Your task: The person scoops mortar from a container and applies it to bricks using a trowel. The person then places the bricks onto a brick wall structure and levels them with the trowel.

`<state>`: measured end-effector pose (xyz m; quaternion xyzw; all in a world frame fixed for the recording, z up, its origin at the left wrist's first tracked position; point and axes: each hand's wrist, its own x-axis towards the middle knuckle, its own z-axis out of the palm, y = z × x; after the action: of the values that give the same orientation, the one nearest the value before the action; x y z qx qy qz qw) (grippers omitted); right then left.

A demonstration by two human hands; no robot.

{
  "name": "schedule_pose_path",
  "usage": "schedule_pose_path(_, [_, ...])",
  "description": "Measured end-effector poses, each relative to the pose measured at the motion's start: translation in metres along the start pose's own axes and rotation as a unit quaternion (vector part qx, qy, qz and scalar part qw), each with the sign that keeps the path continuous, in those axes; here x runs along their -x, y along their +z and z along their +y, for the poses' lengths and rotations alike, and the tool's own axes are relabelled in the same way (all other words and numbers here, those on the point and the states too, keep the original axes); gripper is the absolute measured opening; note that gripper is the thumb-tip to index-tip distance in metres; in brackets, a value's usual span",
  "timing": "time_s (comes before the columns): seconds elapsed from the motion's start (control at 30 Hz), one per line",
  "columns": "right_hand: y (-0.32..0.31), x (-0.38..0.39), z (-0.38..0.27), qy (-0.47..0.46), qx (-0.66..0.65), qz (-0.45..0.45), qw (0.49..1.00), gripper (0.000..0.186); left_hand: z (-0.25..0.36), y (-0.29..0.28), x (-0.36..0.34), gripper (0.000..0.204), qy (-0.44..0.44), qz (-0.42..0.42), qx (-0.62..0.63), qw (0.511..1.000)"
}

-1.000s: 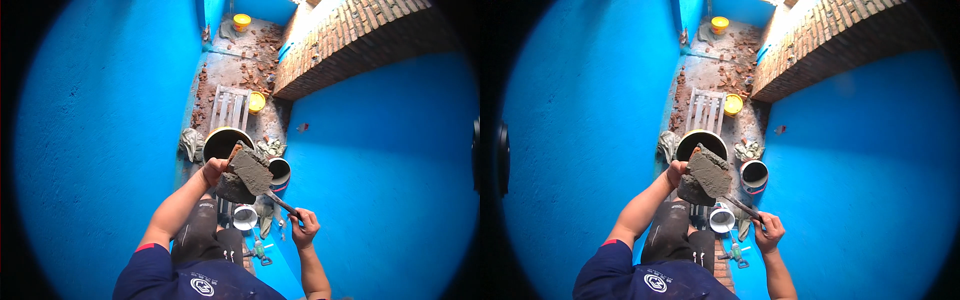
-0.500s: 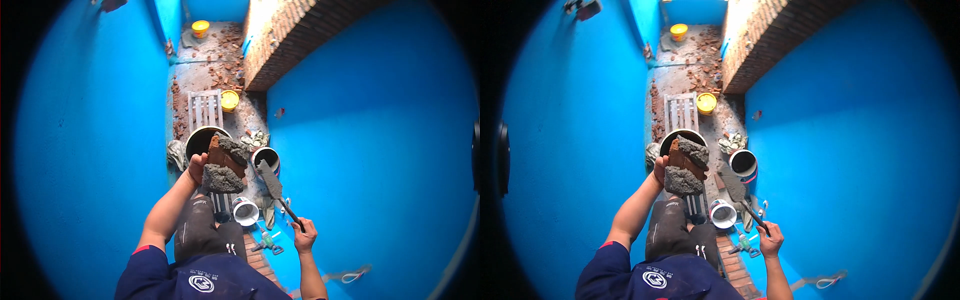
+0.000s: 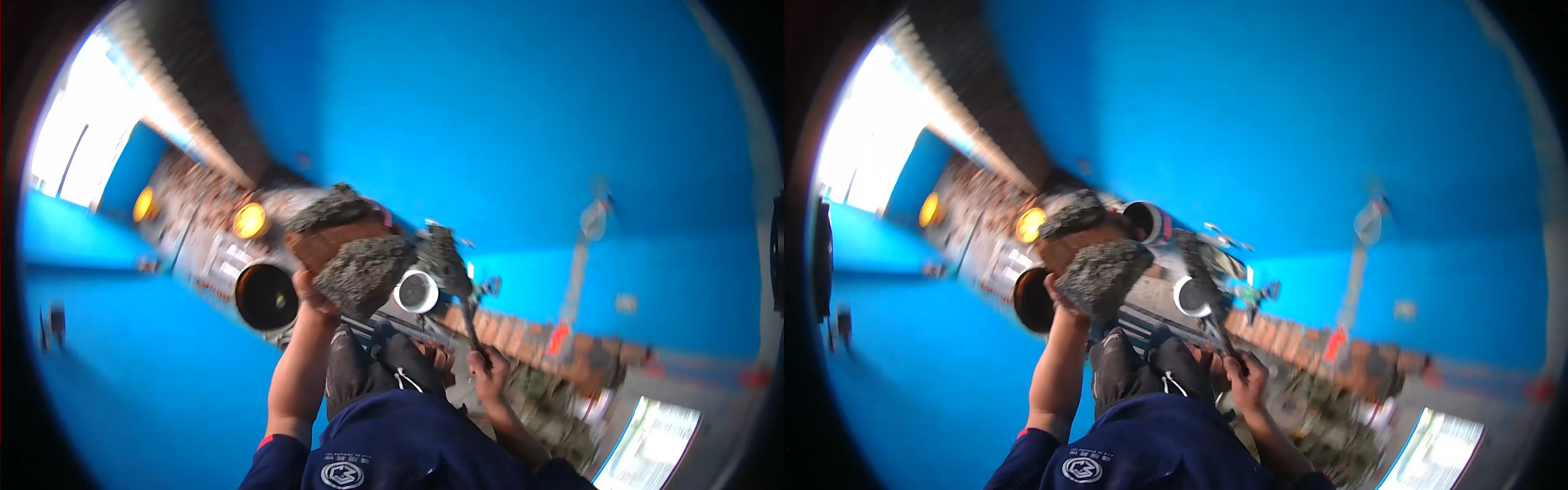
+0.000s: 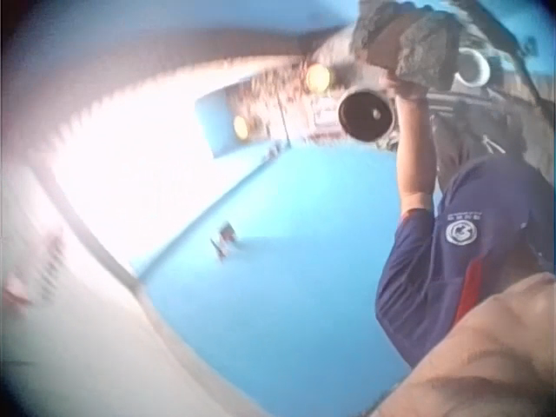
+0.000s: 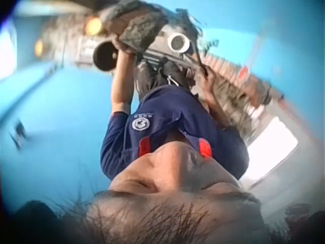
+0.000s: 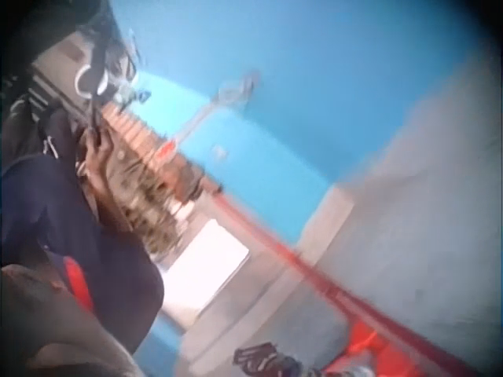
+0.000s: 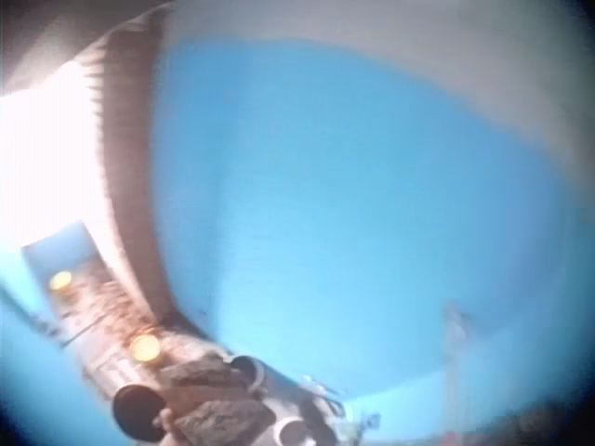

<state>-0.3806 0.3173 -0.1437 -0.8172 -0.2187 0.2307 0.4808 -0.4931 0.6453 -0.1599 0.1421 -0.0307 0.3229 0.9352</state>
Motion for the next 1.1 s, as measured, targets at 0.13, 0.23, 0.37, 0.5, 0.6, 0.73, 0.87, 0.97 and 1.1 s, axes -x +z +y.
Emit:
schedule_pose_path(0.13, [-0.009, 0.043, 0.016, 0.068, -0.007, 0.129, 0.989, 0.013, -0.059, 0.042, -0.047, 0.108, -0.085, -0.048, 0.012, 0.995])
schedule_pose_path(0.23, [-0.013, 0.077, 0.017, 0.151, -0.064, 0.204, 0.965, 0.021, -0.106, 0.063, -0.078, 0.107, -0.180, -0.134, 0.002, 0.975])
schedule_pose_path(0.37, [-0.010, 0.137, 0.037, 0.307, -0.128, 0.323, 0.886, 0.027, -0.183, 0.085, -0.083, 0.107, -0.261, -0.282, -0.047, 0.922])
schedule_pose_path(0.5, [0.022, 0.174, 0.043, 0.361, -0.241, 0.443, 0.784, 0.029, -0.247, 0.125, -0.069, 0.104, -0.458, -0.220, -0.001, 0.861])
schedule_pose_path(0.6, [0.043, 0.195, 0.061, 0.351, -0.315, 0.504, 0.723, 0.035, -0.291, 0.135, -0.058, 0.097, -0.563, -0.202, 0.010, 0.801])
schedule_pose_path(0.73, [0.048, 0.212, 0.074, 0.384, -0.341, 0.542, 0.665, 0.034, -0.378, 0.180, -0.034, 0.089, -0.657, -0.240, -0.012, 0.714])
schedule_pose_path(0.87, [0.055, 0.224, 0.093, 0.425, -0.374, 0.551, 0.613, 0.029, -0.454, 0.184, -0.004, 0.073, -0.654, -0.210, 0.017, 0.727])
schedule_pose_path(0.97, [0.054, 0.233, 0.105, 0.429, -0.388, 0.578, 0.576, 0.026, -0.508, 0.196, 0.013, 0.063, -0.650, -0.192, 0.044, 0.734])
schedule_pose_path(1.1, [0.044, 0.244, 0.125, 0.374, -0.406, 0.632, 0.544, 0.022, -0.567, 0.212, 0.024, 0.062, -0.671, -0.188, 0.039, 0.716])
